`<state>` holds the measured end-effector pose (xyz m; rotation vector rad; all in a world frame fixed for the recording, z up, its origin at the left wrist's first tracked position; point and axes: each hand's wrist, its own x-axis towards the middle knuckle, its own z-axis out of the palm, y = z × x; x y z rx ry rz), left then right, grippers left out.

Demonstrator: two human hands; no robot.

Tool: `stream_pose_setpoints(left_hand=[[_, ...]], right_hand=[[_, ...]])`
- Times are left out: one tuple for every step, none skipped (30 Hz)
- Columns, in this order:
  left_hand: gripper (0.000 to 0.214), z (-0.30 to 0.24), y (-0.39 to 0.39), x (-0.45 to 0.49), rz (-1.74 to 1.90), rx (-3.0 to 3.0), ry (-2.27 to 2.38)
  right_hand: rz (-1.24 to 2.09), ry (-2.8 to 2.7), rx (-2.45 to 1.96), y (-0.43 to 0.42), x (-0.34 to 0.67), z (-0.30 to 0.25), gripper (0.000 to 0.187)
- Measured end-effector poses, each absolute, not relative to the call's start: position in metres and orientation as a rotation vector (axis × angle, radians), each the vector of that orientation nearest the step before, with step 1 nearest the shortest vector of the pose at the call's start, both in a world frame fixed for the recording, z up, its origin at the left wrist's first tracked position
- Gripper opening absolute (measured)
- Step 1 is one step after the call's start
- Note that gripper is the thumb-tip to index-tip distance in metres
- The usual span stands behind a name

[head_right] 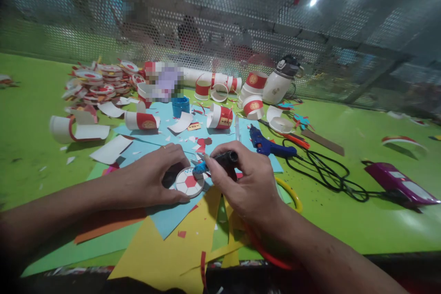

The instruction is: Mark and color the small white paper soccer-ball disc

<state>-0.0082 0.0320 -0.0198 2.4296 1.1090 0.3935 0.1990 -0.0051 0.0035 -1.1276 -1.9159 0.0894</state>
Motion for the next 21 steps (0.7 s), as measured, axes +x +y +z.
stream_pose_setpoints(left_hand=[[0.032,-0.0194,0.0319,-0.0082,0.397,2.429,1.109],[0.032,-0.0190,0.0318,-0.0082,0.399,2.427,1.110],[0.031,-0.0186,0.0316,-0.0081,0.399,2.425,1.110],[0.031,-0.0182,0.0315,-0.0080,0.398,2.421,1.108],[0.031,-0.0180,0.0314,-0.0079,0.397,2.417,1.108],[0.031,-0.0179,0.0314,-0.0077,0.394,2.412,1.111],[0.030,-0.0179,0.0315,-0.0075,0.392,2.406,1.116],[0.031,-0.0182,0.0316,-0.0073,0.390,2.400,1.121],[0.031,-0.0186,0.0319,-0.0070,0.387,2.397,1.122],[0.031,-0.0190,0.0322,-0.0069,0.385,2.396,1.120],[0.031,-0.0194,0.0326,-0.0068,0.385,2.398,1.114],[0.032,-0.0198,0.0329,-0.0068,0.388,2.403,1.108],[0.032,-0.0201,0.0331,-0.0069,0.391,2.407,1.103],[0.032,-0.0202,0.0332,-0.0071,0.392,2.411,1.102],[0.033,-0.0202,0.0332,-0.0074,0.394,2.413,1.104],[0.033,-0.0201,0.0331,-0.0077,0.390,2.414,1.105],[0.034,-0.0199,0.0331,-0.0079,0.385,2.416,1.105],[0.034,-0.0197,0.0330,-0.0081,0.384,2.417,1.103],[0.034,-0.0195,0.0329,-0.0082,0.385,2.417,1.102],[0.035,-0.0192,0.0327,-0.0083,0.385,2.417,1.101],[0.035,-0.0190,0.0326,-0.0083,0.385,2.417,1.100]], right_hand=[[0.088,-1.915,-1.132,-0.0050,0.1989,0.0034,0.007],[0.089,-1.916,-1.133,-0.0049,0.1988,0.0031,0.006],[0.093,-1.916,-1.133,-0.0049,0.1988,0.0027,0.006],[0.101,-1.918,-1.132,-0.0050,0.1988,0.0023,0.006],[0.109,-1.919,-1.132,-0.0052,0.1989,0.0018,0.005],[0.119,-1.918,-1.133,-0.0055,0.1991,0.0014,0.005],[0.128,-1.917,-1.135,-0.0057,0.1992,0.0011,0.004],[0.134,-1.917,-1.135,-0.0059,0.1994,0.0010,0.004],[0.140,-1.921,-1.136,-0.0059,0.1996,0.0011,0.005],[0.144,-1.927,-1.135,-0.0056,0.1997,0.0013,0.005],[0.151,-1.931,-1.137,-0.0051,0.1998,0.0016,0.005],[0.157,-1.932,-1.136,-0.0044,0.1997,0.0019,0.006],[0.163,-1.926,-1.138,-0.0035,0.1997,0.0021,0.006],[0.168,-1.914,-1.143,-0.0026,0.1995,0.0022,0.007],[0.170,-1.900,-1.148,-0.0017,0.1993,0.0021,0.008],[0.171,-1.888,-1.153,-0.0011,0.1992,0.0019,0.009],[0.172,-1.882,-1.157,-0.0008,0.1991,0.0017,0.009],[0.175,-1.881,-1.157,-0.0009,0.1991,0.0016,0.009],[0.182,-1.882,-1.153,-0.0014,0.1992,0.0016,0.009],[0.187,-1.880,-1.142,-0.0022,0.1995,0.0019,0.008],[0.185,-1.868,-1.127,-0.0033,0.1999,0.0024,0.008]])
